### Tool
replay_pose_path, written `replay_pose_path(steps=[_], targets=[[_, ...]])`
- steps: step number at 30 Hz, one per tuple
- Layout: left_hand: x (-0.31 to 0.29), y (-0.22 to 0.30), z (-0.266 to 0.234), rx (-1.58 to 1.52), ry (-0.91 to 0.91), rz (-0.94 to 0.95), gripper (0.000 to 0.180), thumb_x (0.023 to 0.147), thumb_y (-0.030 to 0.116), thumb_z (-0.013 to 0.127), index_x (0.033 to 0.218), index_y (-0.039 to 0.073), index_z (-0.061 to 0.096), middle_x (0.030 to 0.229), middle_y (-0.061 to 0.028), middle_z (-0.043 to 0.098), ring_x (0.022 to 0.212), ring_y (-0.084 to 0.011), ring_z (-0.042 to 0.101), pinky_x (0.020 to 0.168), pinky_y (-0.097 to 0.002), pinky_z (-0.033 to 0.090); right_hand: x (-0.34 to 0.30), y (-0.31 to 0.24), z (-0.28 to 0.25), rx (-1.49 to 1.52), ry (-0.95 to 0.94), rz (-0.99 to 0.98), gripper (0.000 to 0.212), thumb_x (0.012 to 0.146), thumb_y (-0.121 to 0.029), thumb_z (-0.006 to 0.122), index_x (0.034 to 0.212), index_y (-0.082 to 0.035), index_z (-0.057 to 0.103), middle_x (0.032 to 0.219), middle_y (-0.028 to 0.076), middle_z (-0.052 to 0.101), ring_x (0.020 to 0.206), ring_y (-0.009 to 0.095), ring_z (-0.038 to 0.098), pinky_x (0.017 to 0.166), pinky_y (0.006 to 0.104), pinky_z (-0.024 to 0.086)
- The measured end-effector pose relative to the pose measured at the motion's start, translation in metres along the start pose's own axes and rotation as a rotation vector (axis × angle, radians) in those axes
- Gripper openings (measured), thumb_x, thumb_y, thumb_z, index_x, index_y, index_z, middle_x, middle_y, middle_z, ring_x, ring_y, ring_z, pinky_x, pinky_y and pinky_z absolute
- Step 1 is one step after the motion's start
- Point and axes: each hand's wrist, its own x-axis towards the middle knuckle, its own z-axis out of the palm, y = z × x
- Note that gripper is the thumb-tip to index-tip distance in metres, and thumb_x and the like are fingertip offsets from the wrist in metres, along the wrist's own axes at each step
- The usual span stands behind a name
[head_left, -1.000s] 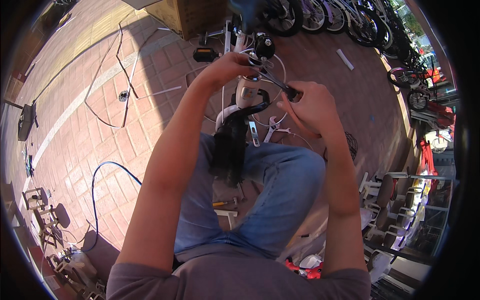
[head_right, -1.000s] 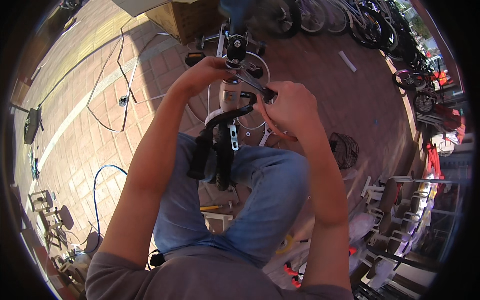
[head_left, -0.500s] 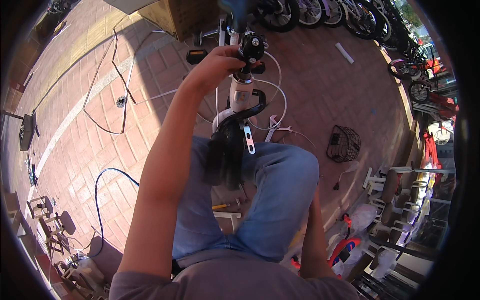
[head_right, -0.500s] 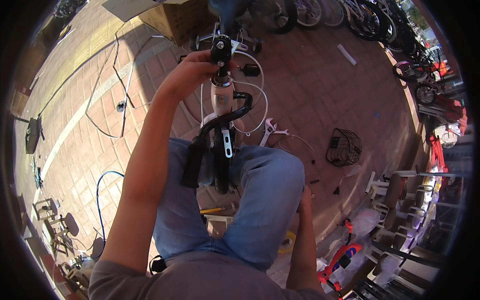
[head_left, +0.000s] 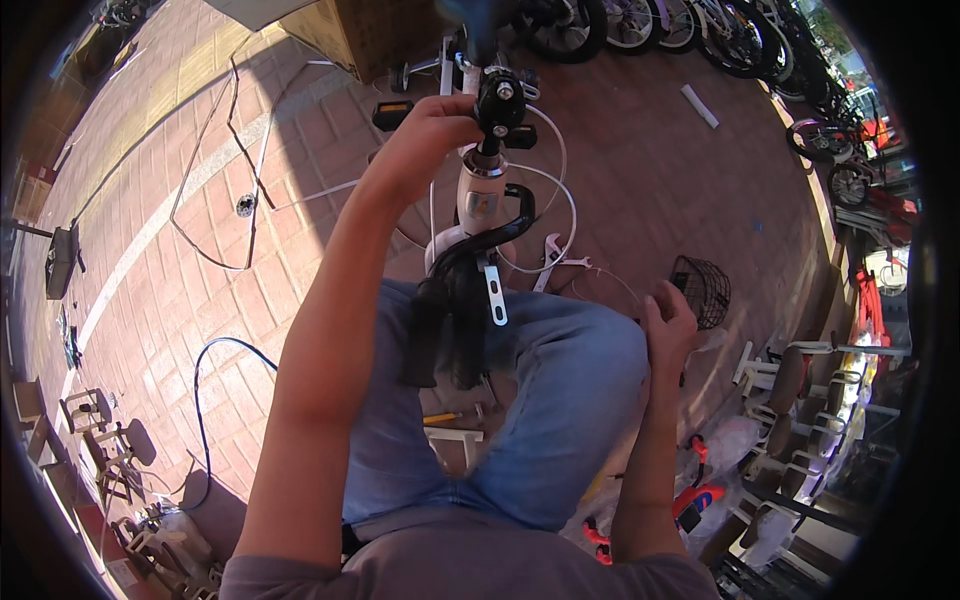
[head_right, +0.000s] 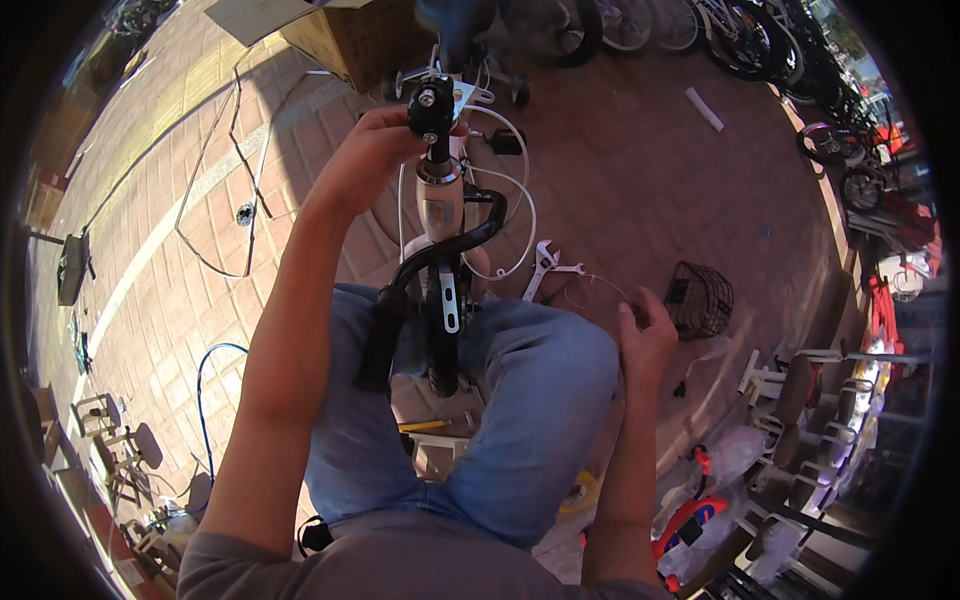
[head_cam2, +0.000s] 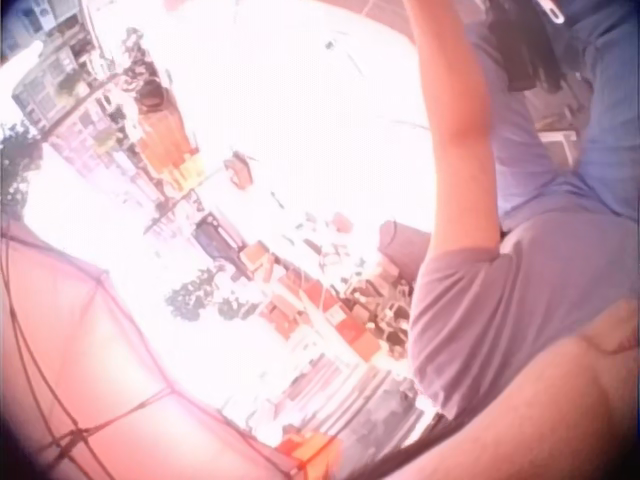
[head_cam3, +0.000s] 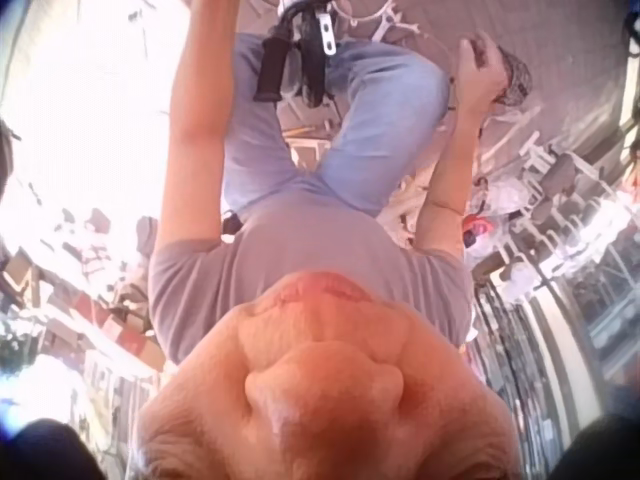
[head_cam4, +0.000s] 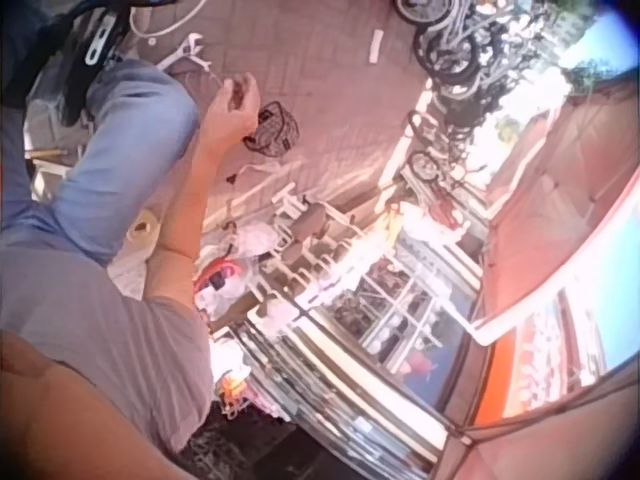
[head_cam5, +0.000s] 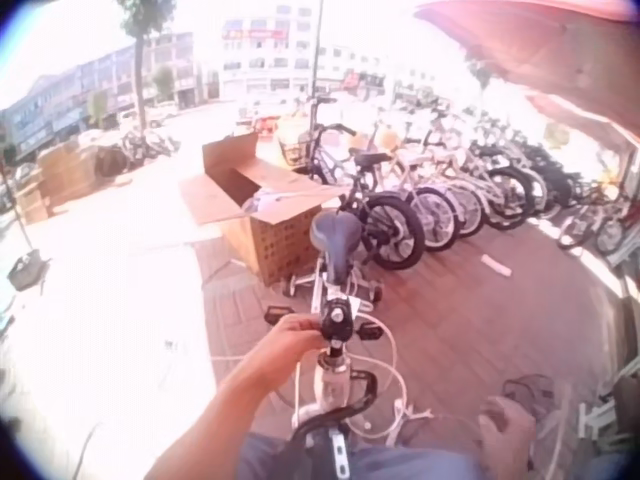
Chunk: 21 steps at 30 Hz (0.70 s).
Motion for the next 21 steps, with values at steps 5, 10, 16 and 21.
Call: replay_pose_path(steps=[5,10,16,21], targets=[[0.001,-0.001,-0.001,0.036,0.072,0.05,0.026,0.078,0.002,0.048,0.097,-0.002,0.065,0.095,-0.0069,0.065,0.089,-0.0137,0.057,0.086,-0.0282,0.04,0.039,-0.154,0.07,0.124,-0.255,-0.662,0.048,0.067,-0.013,0.073,0.11,0.0,0.058,0.092,0.013,0.063,0.082,0.02,0.062,0.076,0.0298,0.048],[0.007,-0.006,0.0,0.291,0.009,0.291,0.014,0.072,0.004,0.051,0.081,-0.003,0.06,0.08,-0.0049,0.057,0.077,-0.0142,0.05,0.072,-0.026,0.039,0.044,-0.172,0.166,0.216,-0.391,-0.288,0.046,0.057,-0.027,0.082,0.087,-0.001,0.059,0.075,0.01,0.062,0.071,0.025,0.062,0.065,0.0329,0.047],[-0.002,0.007,0.009,0.065,0.1,-0.014,0.019,0.073,0.006,0.048,0.084,0.0,0.063,0.078,-0.0008,0.057,0.075,-0.0096,0.048,0.072,-0.0224,0.037,0.039,-0.165,0.195,0.309,-0.142,-0.334,0.032,0.058,-0.02,0.08,0.072,-0.002,0.057,0.064,0.006,0.06,0.059,0.02,0.06,0.058,0.0312,0.046],[-0.004,0.004,0.003,0.022,0.078,0.018,0.007,0.073,0.006,0.052,0.072,0.001,0.057,0.064,0.0,0.046,0.06,-0.0093,0.04,0.054,-0.0252,0.032,0.047,-0.164,0.187,0.541,-0.488,-0.229,0.022,0.06,-0.009,0.075,0.075,-0.003,0.06,0.07,0.001,0.061,0.064,0.011,0.059,0.06,0.0268,0.046]])
